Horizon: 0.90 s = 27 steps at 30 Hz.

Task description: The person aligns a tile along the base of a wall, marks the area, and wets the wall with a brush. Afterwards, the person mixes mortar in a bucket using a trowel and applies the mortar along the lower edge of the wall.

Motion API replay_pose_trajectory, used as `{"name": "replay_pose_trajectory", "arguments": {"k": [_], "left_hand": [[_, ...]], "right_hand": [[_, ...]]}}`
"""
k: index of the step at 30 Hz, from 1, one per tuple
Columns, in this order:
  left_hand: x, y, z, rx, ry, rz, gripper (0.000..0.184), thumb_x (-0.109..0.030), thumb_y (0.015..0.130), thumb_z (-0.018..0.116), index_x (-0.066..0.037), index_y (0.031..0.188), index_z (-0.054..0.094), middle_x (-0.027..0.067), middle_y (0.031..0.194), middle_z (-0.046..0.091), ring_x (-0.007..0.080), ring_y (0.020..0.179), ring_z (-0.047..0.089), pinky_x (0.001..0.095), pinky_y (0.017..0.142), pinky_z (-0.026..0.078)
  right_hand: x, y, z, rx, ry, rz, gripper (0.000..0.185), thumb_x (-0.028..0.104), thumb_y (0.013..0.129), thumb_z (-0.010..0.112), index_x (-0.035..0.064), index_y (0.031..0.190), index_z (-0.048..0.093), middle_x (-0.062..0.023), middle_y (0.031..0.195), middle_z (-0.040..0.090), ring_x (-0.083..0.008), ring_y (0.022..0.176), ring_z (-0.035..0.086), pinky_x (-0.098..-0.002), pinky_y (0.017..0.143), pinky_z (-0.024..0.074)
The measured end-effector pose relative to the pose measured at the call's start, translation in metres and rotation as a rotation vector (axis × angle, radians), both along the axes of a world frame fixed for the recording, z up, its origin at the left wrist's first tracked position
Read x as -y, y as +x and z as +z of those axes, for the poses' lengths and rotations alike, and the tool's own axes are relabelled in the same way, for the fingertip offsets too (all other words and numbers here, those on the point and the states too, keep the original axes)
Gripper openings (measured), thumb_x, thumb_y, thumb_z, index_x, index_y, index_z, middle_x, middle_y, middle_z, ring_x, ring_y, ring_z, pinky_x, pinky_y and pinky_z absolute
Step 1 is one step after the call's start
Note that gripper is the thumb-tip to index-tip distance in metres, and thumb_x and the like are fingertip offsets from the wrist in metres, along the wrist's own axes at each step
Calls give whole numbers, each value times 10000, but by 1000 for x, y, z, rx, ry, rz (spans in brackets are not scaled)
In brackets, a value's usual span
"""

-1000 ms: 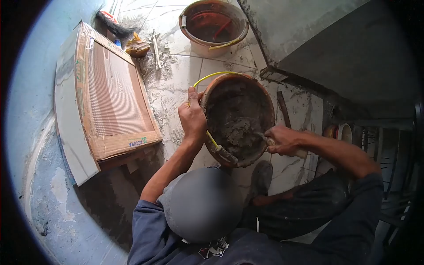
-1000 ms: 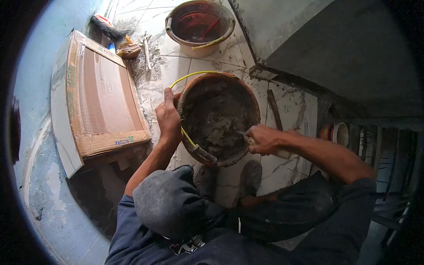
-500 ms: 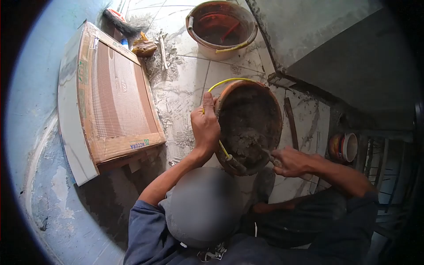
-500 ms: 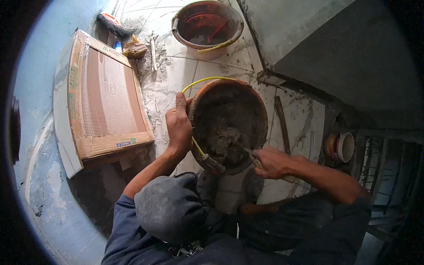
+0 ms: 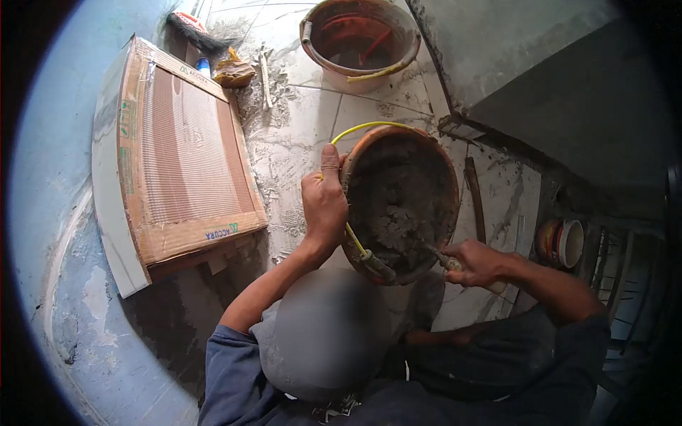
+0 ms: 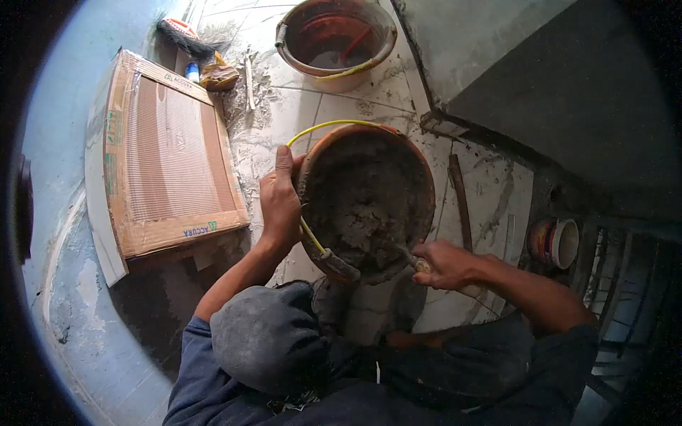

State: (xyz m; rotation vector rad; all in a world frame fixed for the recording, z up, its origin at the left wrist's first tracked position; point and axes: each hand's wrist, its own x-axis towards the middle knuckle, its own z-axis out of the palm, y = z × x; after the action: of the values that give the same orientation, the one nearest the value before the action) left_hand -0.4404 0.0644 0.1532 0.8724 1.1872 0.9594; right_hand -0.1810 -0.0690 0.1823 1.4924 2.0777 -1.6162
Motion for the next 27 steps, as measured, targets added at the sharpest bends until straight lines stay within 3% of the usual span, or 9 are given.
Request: {"name": "replay_pose_trajectory", "arguments": {"k": [5, 11, 13, 17, 20, 22, 23, 25, 27], "left_hand": [[-4, -4, 6, 33, -4, 31, 623, -465, 974, 361, 81, 935, 657, 49, 721, 620, 88, 633, 512, 234, 591, 418], [-12, -17, -2, 158, -65, 34, 674, -475, 980, 309, 121, 997, 624, 112, 837, 658, 130, 712, 591, 235, 669, 473], [-13, -17, -2, 193, -81, -6, 669, -467, 981, 301, 121, 1015, 617, 132, 875, 661, 151, 739, 608, 245, 685, 488], [-14, -16, 12, 171, -99, 6, 664, -466, 980, 307, 125, 1030, 607, 141, 892, 661, 157, 750, 615, 251, 704, 500], [-11, -21, 7, 173, -101, 8, 662, -464, 979, 313, 128, 1037, 603, 140, 887, 661, 161, 748, 619, 256, 717, 504], [-11, -22, 5, 213, -115, -18, 655, -458, 982, 280, 112, 1082, 587, 154, 936, 658, 169, 792, 622, 274, 751, 509], [-11, -22, 4, 220, -110, -18, 655, -458, 982, 280, 112, 1082, 587, 154, 936, 658, 169, 792, 622, 274, 751, 509], [-10, -23, 1, 129, -92, -16, 658, -460, 982, 281, 113, 1079, 589, 152, 924, 661, 170, 786, 623, 274, 744, 510], [-8, -25, 0, 142, -83, -35, 660, -460, 982, 280, 114, 1073, 592, 152, 919, 661, 171, 783, 623, 275, 743, 510]], "right_hand": [[1, 5, 13, -40, -328, -265, 288, 208, 748, 682, -16, 862, 541, -143, 622, 542, -195, 582, 565, -357, 541, 436], [9, -4, 15, 89, 427, -94, 181, 123, 777, 609, -10, 854, 514, -145, 670, 520, -269, 608, 574, -372, 535, 449], [5, -19, 5, 494, 850, -2, 161, 63, 768, 563, -13, 895, 500, -129, 704, 501, -280, 628, 581, -367, 541, 465], [-5, -14, 20, 584, 966, 116, 195, 54, 745, 546, -20, 915, 486, -121, 714, 466, -283, 610, 555, -364, 544, 473], [-4, -5, 57, 488, 808, 30, 160, 131, 833, 538, -7, 900, 492, -113, 692, 492, -244, 606, 568, -356, 527, 467], [-15, -9, 70, 124, 196, -179, 265, 260, 917, 500, -2, 876, 499, -120, 665, 523, -208, 631, 593, -333, 520, 472], [-21, -18, 65, 130, 202, -177, 265, 260, 917, 500, -2, 876, 499, -120, 665, 523, -208, 631, 593, -333, 520, 472], [-30, -39, 47, -24, -537, -551, 394, 365, 945, 462, -13, 838, 497, -157, 639, 530, -216, 642, 610, -362, 555, 475], [-28, -41, 46, 83, -462, -479, 395, 356, 946, 455, -24, 853, 507, -185, 652, 534, -270, 641, 609, -392, 579, 469]]}}
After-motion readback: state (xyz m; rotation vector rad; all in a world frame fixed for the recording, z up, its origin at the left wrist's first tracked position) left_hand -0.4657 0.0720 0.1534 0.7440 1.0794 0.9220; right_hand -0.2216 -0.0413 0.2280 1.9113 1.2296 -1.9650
